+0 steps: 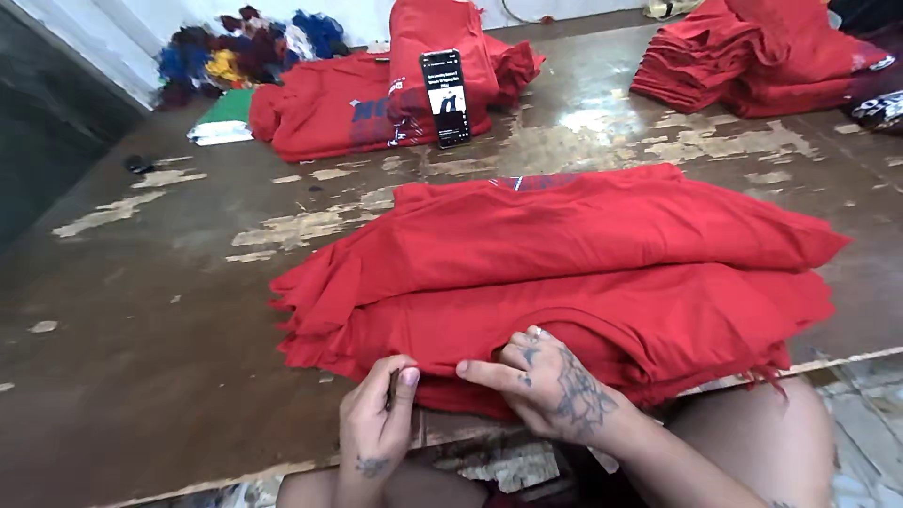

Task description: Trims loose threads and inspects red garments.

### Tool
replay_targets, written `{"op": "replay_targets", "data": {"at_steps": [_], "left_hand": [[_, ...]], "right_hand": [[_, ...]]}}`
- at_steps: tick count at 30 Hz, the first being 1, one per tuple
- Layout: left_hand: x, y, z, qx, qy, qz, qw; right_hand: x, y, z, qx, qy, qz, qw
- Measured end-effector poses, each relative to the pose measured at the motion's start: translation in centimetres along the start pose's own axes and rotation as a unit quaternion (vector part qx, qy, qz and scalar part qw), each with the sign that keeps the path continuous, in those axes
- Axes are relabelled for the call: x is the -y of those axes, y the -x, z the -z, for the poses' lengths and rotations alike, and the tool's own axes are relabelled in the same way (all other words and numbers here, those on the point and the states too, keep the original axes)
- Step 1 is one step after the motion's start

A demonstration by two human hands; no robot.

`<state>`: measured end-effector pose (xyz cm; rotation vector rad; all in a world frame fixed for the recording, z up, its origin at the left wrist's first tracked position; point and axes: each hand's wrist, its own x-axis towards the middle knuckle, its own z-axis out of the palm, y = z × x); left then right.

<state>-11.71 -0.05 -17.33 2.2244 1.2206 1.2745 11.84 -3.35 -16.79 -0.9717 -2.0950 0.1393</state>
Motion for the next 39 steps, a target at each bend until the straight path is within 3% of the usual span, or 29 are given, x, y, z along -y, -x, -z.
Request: {"op": "replay_targets", "data": {"at_steps": [4, 7, 12, 15, 20, 24, 32, 39], "left_hand": [[1.0, 0.3, -0.4, -0.017, 0.043, 0.010, 0.999], [1.3, 0.2, -0.4, 0.000, 0.057, 0.003, 0.998], [1.2, 0.4, -0.6, 0.000, 0.048, -0.002, 0.999], [1.1, 0.4, -0.6, -0.006, 0.051, 0.005, 0.999], [1.0, 0.5, -0.6, -0.016, 0.062, 0.016, 0.998], [0.7, 0.3, -0.7, -0.021, 0.056, 0.028, 0.998], [0.4, 0.4, -0.4, -0.016, 0.052, 0.071, 0.996], [0.2, 0.0, -0.2, -0.023, 0.053, 0.071, 0.996]], "right_hand": [[-0.1, -0.3, 0.0, 0.054, 0.024, 0.004, 0.998], [-0.6, -0.2, -1.0, 0.009, 0.041, 0.016, 0.999], [-1.4, 0.3, -0.8, -0.063, -0.077, 0.011, 0.995], [-1.3, 0.7, -0.7, -0.074, -0.086, 0.001, 0.993], [2.3, 3.9, 1.4, -0.051, -0.106, 0.038, 0.992], [4.6, 5.2, 2.7, 0.016, -0.157, 0.082, 0.984], [0.0, 3.0, 5.2, -0.046, -0.009, -0.054, 0.997], [1.0, -0.6, 1.3, 0.000, -0.022, 0.014, 1.000]]}}
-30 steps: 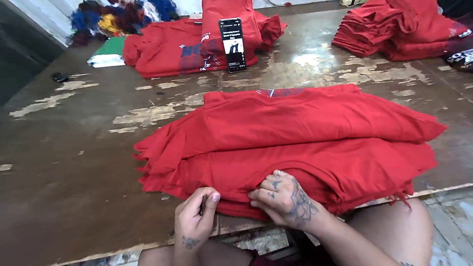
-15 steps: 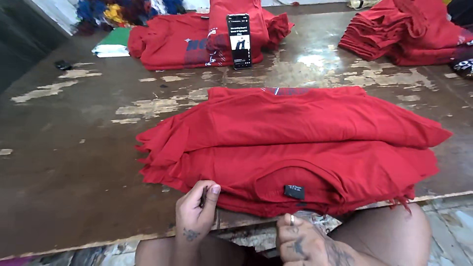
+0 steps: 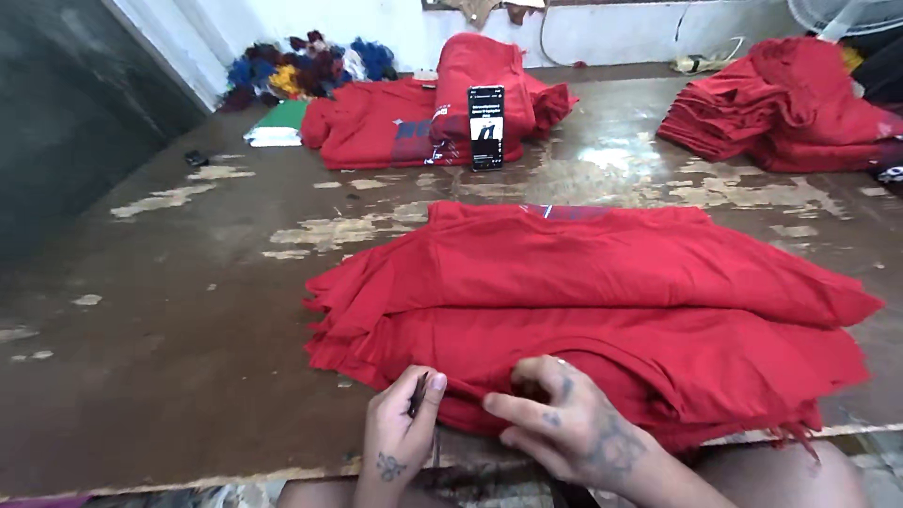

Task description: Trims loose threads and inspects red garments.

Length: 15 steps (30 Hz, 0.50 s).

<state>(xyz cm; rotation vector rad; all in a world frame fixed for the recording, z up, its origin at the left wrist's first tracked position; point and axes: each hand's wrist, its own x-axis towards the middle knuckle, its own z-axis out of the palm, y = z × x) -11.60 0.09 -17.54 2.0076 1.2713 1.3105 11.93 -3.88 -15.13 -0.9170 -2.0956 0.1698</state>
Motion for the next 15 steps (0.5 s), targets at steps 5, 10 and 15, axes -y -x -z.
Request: {"op": "replay_targets", "data": {"at_steps": [5, 10, 15], "left_hand": [[1.1, 0.3, 0.1, 0.024, 0.002, -0.027, 0.999], [1.3, 0.9, 0.3, 0.025, 0.059, -0.042, 0.997], [-1.0, 0.3, 0.7, -0.004, 0.112, -0.029, 0.993]], "right_hand": [[-0.5, 0.3, -0.2, -0.037, -0.056, 0.021, 0.998], [1.0, 8.2, 7.9, -0.068, 0.019, -0.047, 0.996], [-4.7, 15.7, 14.6, 0.061, 0.261, -0.185, 0.946]]}}
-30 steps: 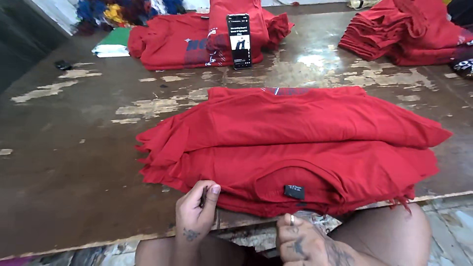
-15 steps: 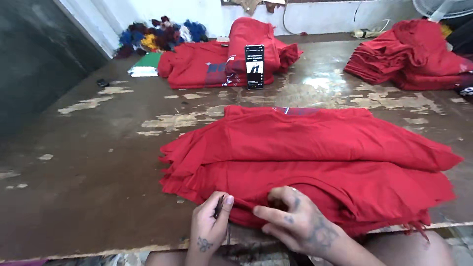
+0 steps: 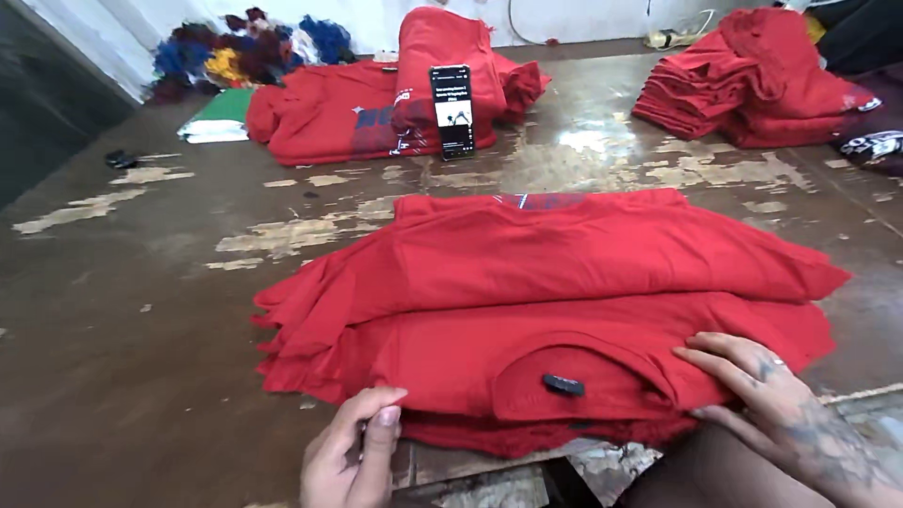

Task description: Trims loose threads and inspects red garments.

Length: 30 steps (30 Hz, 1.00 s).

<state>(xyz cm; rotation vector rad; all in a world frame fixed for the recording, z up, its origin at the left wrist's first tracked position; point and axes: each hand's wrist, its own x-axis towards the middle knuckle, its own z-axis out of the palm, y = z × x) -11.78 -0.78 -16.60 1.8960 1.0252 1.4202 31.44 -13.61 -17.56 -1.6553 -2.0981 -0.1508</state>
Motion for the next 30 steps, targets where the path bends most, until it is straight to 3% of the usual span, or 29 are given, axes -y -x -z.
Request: {"op": "replay_targets", "data": {"at_steps": [4, 7, 8, 10, 12, 13, 16, 22, 24, 26, 28, 30], "left_hand": [[-2.5, -5.2, 0.0, -0.001, -0.065, -0.021, 0.998], [-1.7, -10.4, -1.2, 0.012, -0.232, -0.069, 0.970], [-0.8, -12.5, -2.0, 0.044, -0.294, -0.071, 0.952], [2.5, -16.3, -3.3, 0.136, -0.371, -0.026, 0.918], [6.7, -18.2, -3.4, 0.182, -0.354, 0.043, 0.916], [8.0, -18.3, -2.9, 0.168, -0.326, 0.061, 0.928], [8.6, -18.0, -2.3, 0.123, -0.292, 0.085, 0.945], [8.7, -18.7, -2.7, 0.130, -0.297, 0.115, 0.939], [8.9, -18.5, -2.6, 0.122, -0.292, 0.106, 0.943], [8.9, -18.1, -2.6, 0.109, -0.283, 0.099, 0.948], [8.9, -18.0, -2.6, 0.100, -0.272, 0.093, 0.953], [9.0, -17.9, -2.5, 0.099, -0.269, 0.099, 0.953]], "right_hand": [[-1.0, -2.2, 3.3, 0.009, 0.008, 0.024, 1.000], [-3.9, -7.9, 6.0, -0.048, 0.094, 0.028, 0.994], [-5.2, -10.6, 5.8, -0.058, 0.120, 0.015, 0.991], [-7.7, -15.7, 3.2, 0.001, 0.139, -0.068, 0.988], [-10.5, -18.9, -0.6, 0.084, 0.108, -0.145, 0.980], [-11.8, -19.5, -1.8, 0.091, 0.075, -0.152, 0.981], [-14.6, -18.8, -2.9, 0.014, -0.046, -0.143, 0.989], [-15.6, -18.4, -3.0, -0.064, -0.164, -0.244, 0.954], [-15.4, -17.8, -3.1, -0.107, -0.138, -0.227, 0.958], [-13.9, -16.4, -2.1, -0.151, -0.048, -0.154, 0.975], [-9.9, -14.1, 0.1, -0.158, 0.029, -0.053, 0.986], [-3.6, -10.9, 0.8, -0.115, 0.049, 0.027, 0.992]]}}
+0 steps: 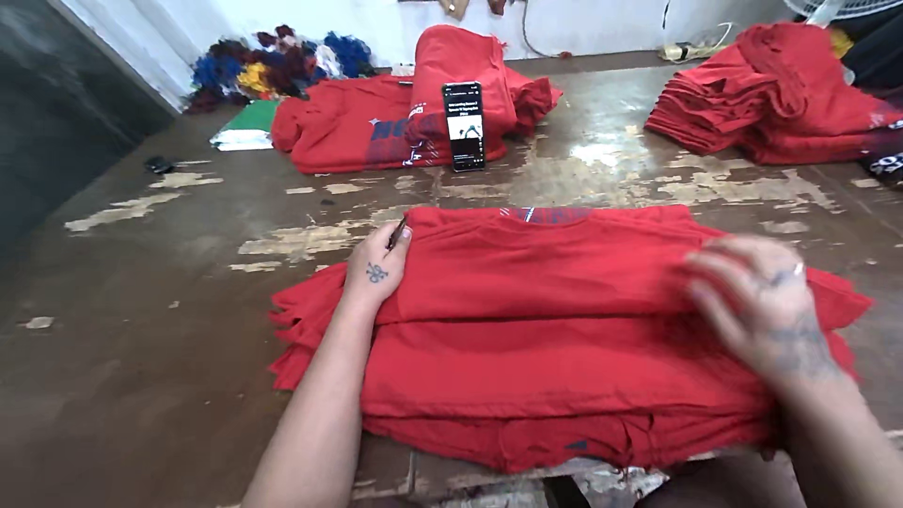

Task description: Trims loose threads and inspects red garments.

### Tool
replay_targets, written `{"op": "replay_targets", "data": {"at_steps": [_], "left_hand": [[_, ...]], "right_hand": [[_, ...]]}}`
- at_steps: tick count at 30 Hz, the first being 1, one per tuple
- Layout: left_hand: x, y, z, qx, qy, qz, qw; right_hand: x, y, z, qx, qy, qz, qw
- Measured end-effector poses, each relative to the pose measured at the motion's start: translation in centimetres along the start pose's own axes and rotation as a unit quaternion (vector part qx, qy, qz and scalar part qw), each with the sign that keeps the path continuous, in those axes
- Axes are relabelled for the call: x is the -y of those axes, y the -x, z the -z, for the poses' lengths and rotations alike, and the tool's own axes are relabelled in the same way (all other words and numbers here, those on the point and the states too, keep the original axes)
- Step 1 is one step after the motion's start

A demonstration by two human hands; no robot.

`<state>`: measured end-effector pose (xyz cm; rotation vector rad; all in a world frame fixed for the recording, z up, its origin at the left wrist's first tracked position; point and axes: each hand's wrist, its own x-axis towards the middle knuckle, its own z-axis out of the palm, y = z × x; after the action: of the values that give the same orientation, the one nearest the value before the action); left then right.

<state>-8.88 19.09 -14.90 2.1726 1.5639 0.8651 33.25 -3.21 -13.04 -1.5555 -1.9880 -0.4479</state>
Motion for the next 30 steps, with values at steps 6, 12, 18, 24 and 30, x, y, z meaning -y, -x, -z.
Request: {"op": "replay_targets", "data": {"at_steps": [6, 12, 18, 24, 30], "left_hand": [[-0.6, 0.5, 0.1, -0.039, -0.077, -0.050, 0.995], [-9.8, 9.8, 2.2, -0.092, -0.044, -0.268, 0.958], [-15.7, 5.3, -0.9, 0.039, -0.120, -0.246, 0.961], [-10.1, -1.0, -5.4, 0.096, -0.213, -0.041, 0.971], [-9.8, -0.9, -5.4, 0.091, -0.212, -0.023, 0.973]], "right_hand": [[10.5, 13.6, -2.8, 0.034, -0.075, -0.011, 0.997], [10.3, 14.0, 1.4, -0.003, -0.180, -0.085, 0.980], [5.4, -2.5, 3.5, 0.083, -0.081, -0.034, 0.993], [-2.9, -8.7, -6.3, 0.276, 0.029, -0.168, 0.946], [-3.5, -8.2, -7.5, 0.259, 0.033, -0.176, 0.949]]}}
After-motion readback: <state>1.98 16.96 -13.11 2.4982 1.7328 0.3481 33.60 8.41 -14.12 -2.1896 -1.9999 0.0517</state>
